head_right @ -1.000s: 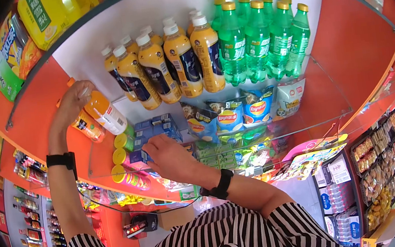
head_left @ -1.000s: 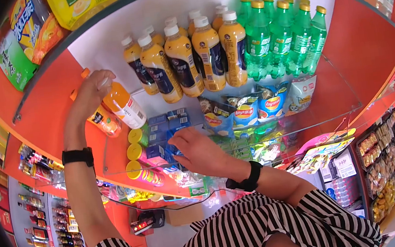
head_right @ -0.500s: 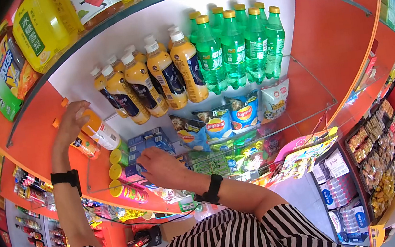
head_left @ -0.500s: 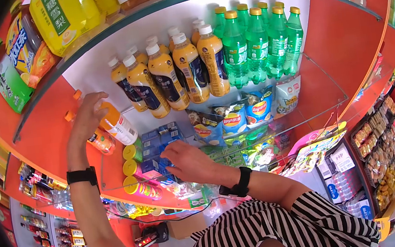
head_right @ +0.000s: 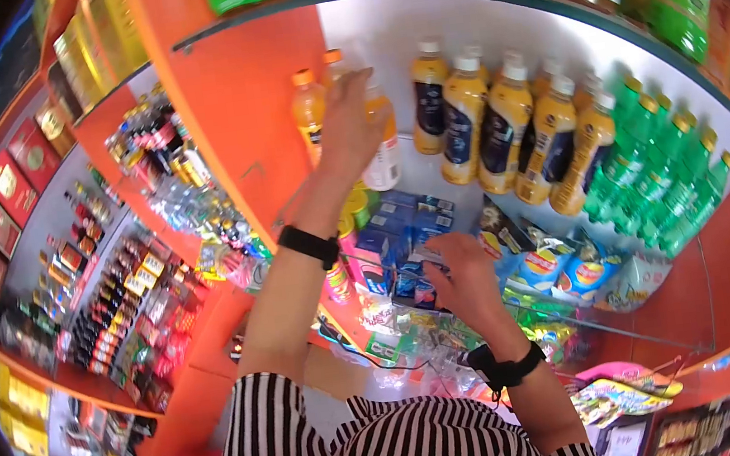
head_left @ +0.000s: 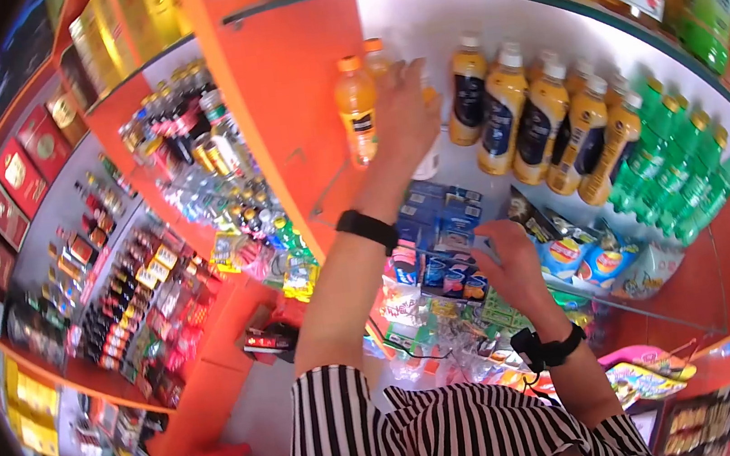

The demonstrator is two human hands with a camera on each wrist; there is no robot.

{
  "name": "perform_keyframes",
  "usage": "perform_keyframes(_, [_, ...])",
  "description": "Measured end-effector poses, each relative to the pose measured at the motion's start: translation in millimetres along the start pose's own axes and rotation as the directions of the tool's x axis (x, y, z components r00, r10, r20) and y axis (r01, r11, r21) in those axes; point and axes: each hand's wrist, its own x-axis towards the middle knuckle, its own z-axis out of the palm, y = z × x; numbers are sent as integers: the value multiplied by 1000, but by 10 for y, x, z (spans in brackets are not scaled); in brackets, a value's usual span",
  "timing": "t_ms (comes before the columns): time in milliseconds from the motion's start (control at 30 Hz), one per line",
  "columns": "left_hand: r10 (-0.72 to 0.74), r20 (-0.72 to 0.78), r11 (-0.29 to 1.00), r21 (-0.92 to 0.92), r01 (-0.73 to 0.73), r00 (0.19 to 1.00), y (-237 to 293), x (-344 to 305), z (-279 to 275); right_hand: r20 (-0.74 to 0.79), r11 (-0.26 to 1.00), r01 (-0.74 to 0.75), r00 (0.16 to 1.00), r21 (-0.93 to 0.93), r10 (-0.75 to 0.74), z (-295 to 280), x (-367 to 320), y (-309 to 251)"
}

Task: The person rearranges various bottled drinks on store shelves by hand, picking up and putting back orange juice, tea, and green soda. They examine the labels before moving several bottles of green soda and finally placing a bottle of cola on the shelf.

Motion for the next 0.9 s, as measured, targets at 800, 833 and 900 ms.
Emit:
perform_keyframes(800, [-474, 116, 755, -457, 470, 873, -18, -1442, -13, 85, 998, -18, 996, -55, 23, 52, 10, 112])
perform_keyframes(833, [-445, 69, 794, -430, 429, 893, -11, -1449, -14, 92, 999, -16, 996, -47, 20, 45, 16, 110])
perform_keyframes(900, [-443, 68, 801, -419, 428, 894, -3, -1454, -12, 105, 999, -36, 994, -38, 40, 38, 22, 70])
